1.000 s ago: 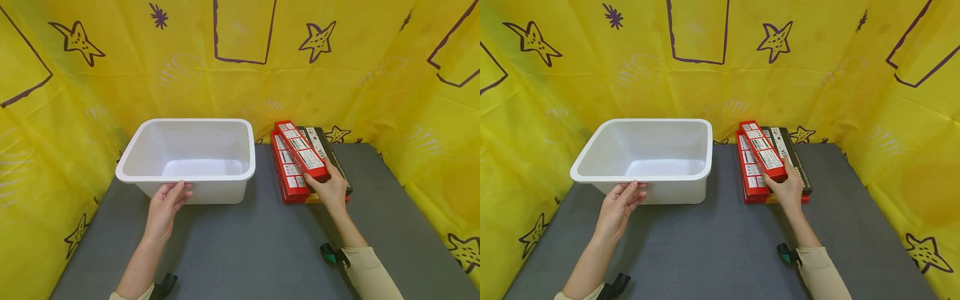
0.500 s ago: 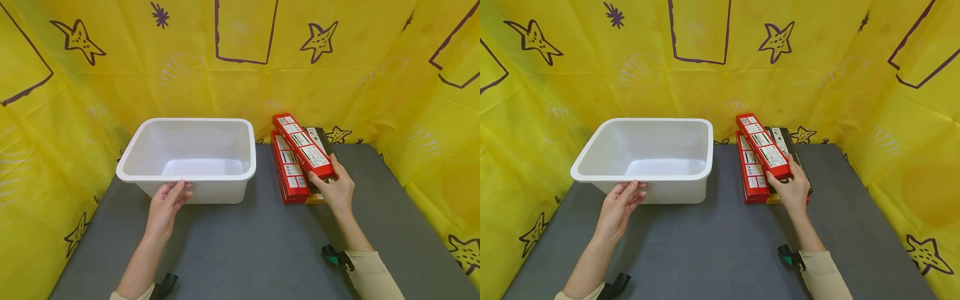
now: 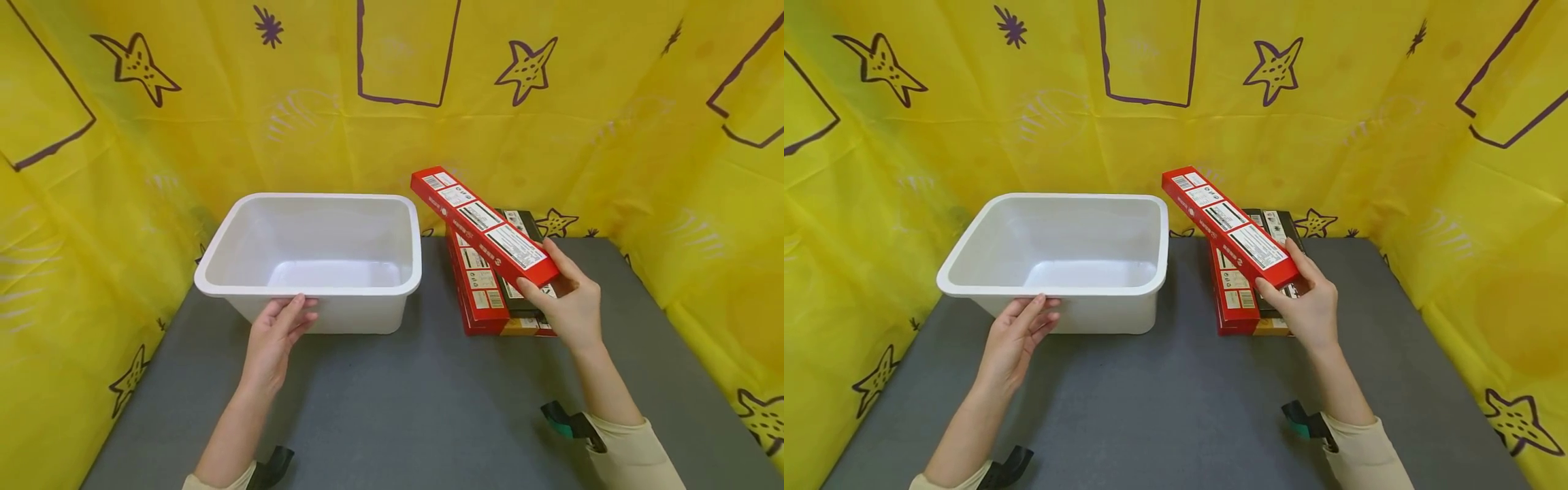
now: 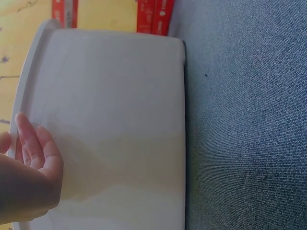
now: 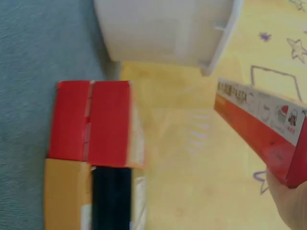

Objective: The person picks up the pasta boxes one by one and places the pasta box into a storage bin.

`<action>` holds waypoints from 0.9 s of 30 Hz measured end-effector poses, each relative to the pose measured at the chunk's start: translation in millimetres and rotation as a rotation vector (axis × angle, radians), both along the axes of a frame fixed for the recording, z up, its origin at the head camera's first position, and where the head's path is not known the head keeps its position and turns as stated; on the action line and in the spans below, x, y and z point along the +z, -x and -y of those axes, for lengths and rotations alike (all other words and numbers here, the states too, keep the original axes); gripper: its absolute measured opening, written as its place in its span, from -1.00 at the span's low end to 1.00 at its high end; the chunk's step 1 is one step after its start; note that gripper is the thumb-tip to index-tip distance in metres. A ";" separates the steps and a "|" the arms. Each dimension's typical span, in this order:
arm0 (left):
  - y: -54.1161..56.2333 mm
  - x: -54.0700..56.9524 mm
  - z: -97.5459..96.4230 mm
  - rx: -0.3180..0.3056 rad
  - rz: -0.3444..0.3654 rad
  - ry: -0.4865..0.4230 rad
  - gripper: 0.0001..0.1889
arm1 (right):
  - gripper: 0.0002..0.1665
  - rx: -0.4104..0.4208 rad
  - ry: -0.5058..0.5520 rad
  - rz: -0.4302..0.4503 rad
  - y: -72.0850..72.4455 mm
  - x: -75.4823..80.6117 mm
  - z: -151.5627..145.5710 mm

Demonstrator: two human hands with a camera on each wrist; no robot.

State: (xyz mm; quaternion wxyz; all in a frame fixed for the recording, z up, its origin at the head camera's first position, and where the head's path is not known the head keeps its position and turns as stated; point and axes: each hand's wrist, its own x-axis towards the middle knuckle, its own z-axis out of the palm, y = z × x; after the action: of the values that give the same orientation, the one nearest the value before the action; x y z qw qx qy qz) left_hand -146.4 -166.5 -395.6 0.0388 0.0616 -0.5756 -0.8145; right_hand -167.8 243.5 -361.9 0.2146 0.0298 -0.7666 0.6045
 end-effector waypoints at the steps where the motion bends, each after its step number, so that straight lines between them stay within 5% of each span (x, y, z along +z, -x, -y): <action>1: 0.2 0.0 -0.1 0.001 0.000 -0.001 -0.89 | -0.21 0.029 0.020 -0.010 0.0 2.7 0.0; 11: 0.0 1.1 -0.4 -0.007 -0.002 -0.005 -0.84 | -0.23 0.244 0.026 -0.054 6.8 23.6 8.1; 27: -1.0 0.8 0.8 -0.003 -0.017 -0.018 -0.93 | -0.21 0.438 -0.236 0.032 46.0 50.2 45.1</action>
State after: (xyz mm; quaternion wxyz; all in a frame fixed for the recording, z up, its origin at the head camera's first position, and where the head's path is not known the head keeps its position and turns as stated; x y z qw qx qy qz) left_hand -145.4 -167.3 -394.9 0.0420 0.0540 -0.5681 -0.8201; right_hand -213.8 198.5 -311.7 0.0612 0.2104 -0.8104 0.5434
